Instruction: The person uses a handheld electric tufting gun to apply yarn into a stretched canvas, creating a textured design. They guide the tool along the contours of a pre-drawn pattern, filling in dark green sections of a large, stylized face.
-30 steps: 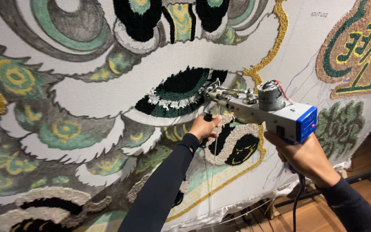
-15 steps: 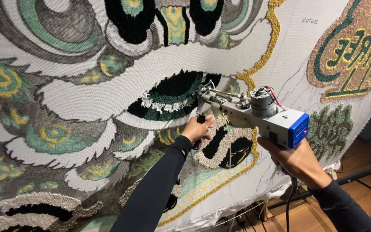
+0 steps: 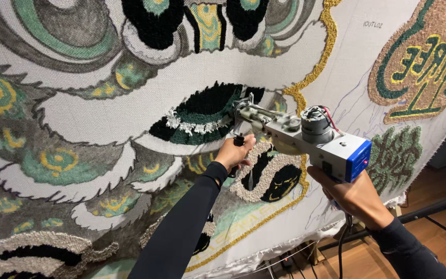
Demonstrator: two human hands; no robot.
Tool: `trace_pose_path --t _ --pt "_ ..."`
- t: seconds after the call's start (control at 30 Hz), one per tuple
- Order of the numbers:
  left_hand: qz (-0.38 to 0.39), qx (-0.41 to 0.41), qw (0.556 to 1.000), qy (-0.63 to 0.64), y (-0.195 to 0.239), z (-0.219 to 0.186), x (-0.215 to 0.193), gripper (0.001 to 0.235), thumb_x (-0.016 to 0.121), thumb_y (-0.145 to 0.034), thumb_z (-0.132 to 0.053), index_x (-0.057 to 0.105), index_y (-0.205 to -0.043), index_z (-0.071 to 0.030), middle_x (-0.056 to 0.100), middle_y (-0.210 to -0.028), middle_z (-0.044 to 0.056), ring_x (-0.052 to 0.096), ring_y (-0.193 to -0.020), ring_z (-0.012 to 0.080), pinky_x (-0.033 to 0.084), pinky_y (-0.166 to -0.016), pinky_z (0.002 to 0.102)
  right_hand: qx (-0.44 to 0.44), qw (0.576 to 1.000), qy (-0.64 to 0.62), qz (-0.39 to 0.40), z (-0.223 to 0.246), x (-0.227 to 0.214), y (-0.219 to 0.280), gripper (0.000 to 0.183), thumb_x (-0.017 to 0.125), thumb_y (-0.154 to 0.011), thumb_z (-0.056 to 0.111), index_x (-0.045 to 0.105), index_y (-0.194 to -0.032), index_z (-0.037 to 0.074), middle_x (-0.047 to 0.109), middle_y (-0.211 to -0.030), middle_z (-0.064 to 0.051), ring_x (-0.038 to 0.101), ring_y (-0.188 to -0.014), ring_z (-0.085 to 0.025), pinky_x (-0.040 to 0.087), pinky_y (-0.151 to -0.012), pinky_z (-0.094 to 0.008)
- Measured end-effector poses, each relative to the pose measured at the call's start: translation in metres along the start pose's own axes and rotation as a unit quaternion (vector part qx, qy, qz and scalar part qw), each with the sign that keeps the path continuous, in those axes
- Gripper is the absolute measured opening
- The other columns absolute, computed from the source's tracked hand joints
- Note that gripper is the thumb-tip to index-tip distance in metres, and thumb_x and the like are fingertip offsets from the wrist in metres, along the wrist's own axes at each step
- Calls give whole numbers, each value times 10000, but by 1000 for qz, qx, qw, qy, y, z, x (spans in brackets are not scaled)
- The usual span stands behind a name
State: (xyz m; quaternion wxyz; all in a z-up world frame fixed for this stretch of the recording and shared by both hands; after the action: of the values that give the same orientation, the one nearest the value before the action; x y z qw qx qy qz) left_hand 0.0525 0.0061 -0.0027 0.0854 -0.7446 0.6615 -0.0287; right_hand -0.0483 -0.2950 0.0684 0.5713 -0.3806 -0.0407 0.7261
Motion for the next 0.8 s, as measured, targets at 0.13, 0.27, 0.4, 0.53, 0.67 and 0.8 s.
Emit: trace_pose_path --t 0.13,0.27,0.4,0.53,0.67,0.8 --pt "-2 0 1000 -19 1 -1 1 513 653 -983 -408 660 -1431 -159 743 -1052 161 707 -543 142 417 -395 272 -1 1000 24 -2 -3 -1 -1 304 717 -897 309 670 -761 41 540 -507 -20 478 -426 -114 373 -399 -319" --pt "0 7 1000 6 0 -4 3 511 656 -955 -384 624 -1416 -165 736 -1221 76 694 -525 134 444 -390 259 25 1000 14 -4 -4 -1 0 312 724 -889 314 661 -772 32 519 -522 -23 450 -440 -115 351 -403 -326" --pt "-3 7 1000 -14 2 -4 1 516 657 -963 -392 614 -1424 -166 712 -1298 92 695 -523 130 445 -393 247 46 999 20 10 -3 -3 2 320 710 -884 330 665 -757 40 514 -505 -29 448 -416 -127 342 -392 -333" --pt "-9 5 1000 -17 4 -6 5 527 659 -952 -385 618 -1426 -159 728 -1311 125 691 -523 126 454 -386 249 7 1000 10 6 1 -4 3 319 719 -885 320 646 -753 39 518 -514 -18 448 -427 -110 347 -390 -322" --pt "1 3 1000 -15 9 -7 7 563 662 -952 -402 589 -1448 -146 686 -1362 138 716 -549 142 450 -389 249 29 1000 -9 6 1 -8 6 328 729 -898 303 653 -765 13 517 -520 -28 445 -428 -120 344 -399 -326" --pt "3 -4 1000 -11 17 -13 20 606 654 -931 -429 554 -1472 -175 643 -1398 151 743 -577 158 454 -383 253 71 996 -49 11 -5 -20 7 244 707 -872 244 772 -1046 85 537 -553 -35 451 -460 -121 363 -424 -317"
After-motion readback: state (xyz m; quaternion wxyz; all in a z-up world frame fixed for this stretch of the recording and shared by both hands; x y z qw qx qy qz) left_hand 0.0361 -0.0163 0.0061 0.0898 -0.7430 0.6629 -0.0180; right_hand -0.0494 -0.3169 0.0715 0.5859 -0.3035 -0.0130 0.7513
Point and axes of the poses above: each hand's wrist, its own y-axis away from the middle knuckle, its own x-axis out of the palm, z = x × y, the point moved 4 cm from there along -y, towards the middle knuckle
